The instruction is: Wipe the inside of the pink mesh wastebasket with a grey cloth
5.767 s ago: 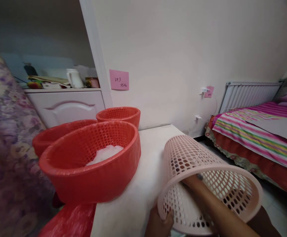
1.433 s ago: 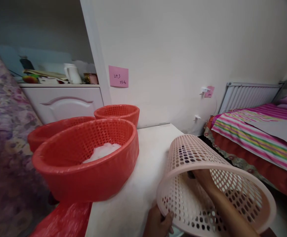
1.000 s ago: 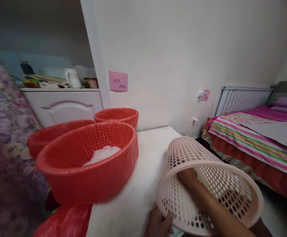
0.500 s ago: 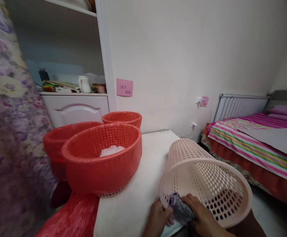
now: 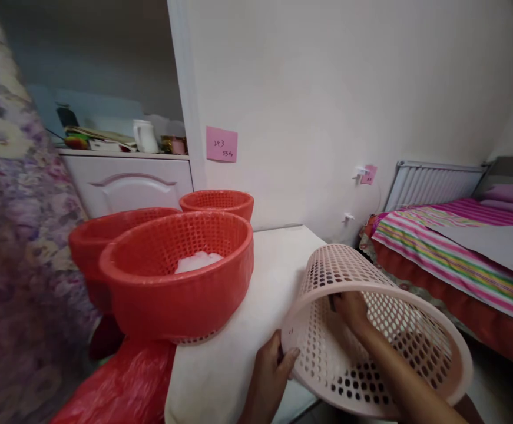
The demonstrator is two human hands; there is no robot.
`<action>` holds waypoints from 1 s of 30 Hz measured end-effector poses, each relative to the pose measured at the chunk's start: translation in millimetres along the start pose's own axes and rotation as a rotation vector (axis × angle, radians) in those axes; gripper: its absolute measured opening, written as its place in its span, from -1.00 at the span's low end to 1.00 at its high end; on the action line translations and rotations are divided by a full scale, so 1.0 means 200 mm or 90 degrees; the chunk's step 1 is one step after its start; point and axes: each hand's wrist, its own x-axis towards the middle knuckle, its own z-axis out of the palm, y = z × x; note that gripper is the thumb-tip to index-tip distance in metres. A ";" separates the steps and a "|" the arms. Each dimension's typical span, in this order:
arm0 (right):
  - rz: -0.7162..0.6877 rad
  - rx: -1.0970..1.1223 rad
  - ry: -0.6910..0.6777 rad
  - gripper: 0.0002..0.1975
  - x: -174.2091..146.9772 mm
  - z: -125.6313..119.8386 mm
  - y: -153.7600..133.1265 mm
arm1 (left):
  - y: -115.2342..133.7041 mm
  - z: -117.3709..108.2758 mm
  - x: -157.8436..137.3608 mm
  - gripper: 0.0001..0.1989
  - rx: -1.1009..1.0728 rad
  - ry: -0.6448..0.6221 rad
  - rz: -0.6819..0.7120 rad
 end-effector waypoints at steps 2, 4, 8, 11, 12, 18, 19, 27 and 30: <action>0.017 -0.039 0.003 -0.74 0.06 0.08 0.01 | -0.04 0.04 0.00 -0.79 -0.004 -0.022 -0.038; 0.026 -0.075 -0.004 -0.71 0.09 0.15 0.01 | -0.09 0.10 0.00 -0.85 -0.009 -0.040 -0.076; 0.030 -0.141 -0.039 -0.75 0.08 0.22 0.04 | -0.16 0.18 0.01 -0.81 -0.032 -0.071 -0.126; 0.022 -0.173 -0.084 -0.79 0.05 0.22 0.06 | -0.18 0.19 0.02 -0.75 -0.057 -0.083 -0.133; 0.020 -0.180 -0.101 -0.79 0.03 0.20 0.06 | -0.18 0.19 0.02 -0.74 -0.062 -0.083 -0.131; -0.028 -0.173 -0.210 -0.42 -0.20 0.04 -0.04 | -0.22 0.18 0.03 -0.66 -0.090 -0.076 -0.128; -0.045 -0.165 -0.227 -0.39 -0.26 0.01 -0.05 | -0.22 0.18 0.02 -0.64 -0.092 -0.077 -0.127; -0.100 -0.014 -0.392 -0.43 -0.57 -0.23 -0.13 | -0.15 0.13 0.02 -0.60 -0.066 -0.082 -0.068; -0.115 0.125 -0.410 -0.48 -0.56 -0.27 -0.15 | -0.09 0.09 0.01 -0.63 -0.051 -0.076 -0.041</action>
